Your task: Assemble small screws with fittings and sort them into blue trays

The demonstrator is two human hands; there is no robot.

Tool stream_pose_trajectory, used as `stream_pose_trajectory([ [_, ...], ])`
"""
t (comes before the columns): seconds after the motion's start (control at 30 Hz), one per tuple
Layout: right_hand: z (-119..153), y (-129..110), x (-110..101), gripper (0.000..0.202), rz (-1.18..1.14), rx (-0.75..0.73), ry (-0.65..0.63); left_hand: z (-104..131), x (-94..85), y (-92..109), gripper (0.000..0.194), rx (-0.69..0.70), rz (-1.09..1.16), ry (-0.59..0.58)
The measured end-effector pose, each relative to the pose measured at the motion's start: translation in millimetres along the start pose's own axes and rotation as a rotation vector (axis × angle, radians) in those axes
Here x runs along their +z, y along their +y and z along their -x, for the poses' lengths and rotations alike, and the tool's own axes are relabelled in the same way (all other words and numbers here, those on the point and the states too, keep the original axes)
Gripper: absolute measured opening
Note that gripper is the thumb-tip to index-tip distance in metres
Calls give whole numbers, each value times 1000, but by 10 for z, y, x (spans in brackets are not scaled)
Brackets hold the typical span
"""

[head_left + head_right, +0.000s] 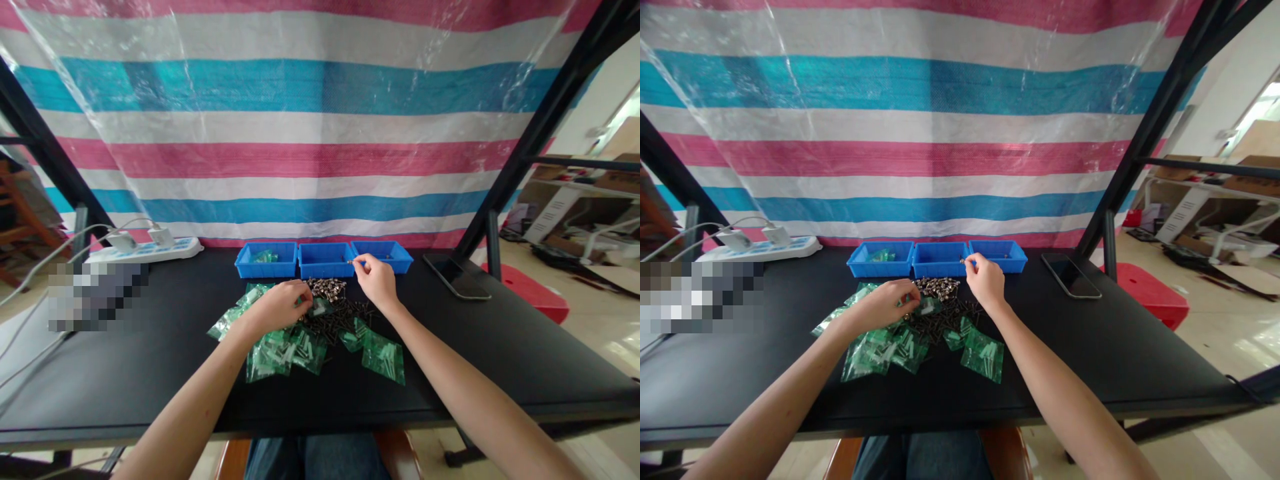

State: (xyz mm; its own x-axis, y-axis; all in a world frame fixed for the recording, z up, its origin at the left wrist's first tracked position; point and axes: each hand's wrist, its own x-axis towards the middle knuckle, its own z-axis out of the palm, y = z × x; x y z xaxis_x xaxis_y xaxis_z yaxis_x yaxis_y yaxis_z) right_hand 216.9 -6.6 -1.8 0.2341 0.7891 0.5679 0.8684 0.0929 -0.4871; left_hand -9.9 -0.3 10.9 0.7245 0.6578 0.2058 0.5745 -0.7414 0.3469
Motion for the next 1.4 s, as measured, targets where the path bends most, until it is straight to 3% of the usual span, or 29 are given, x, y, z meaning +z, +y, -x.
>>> stream_pose_trajectory([
  [0.37,-23,39,28,19,20,23,10,6,0,-24,7,85,20,-29],
  [1.17,-25,53,47,16,42,56,-16,-21,34,-43,10,13,20,6],
  [1.4,-96,95,-43,17,98,132,79,-26,36,-39,12,15,29,30],
])
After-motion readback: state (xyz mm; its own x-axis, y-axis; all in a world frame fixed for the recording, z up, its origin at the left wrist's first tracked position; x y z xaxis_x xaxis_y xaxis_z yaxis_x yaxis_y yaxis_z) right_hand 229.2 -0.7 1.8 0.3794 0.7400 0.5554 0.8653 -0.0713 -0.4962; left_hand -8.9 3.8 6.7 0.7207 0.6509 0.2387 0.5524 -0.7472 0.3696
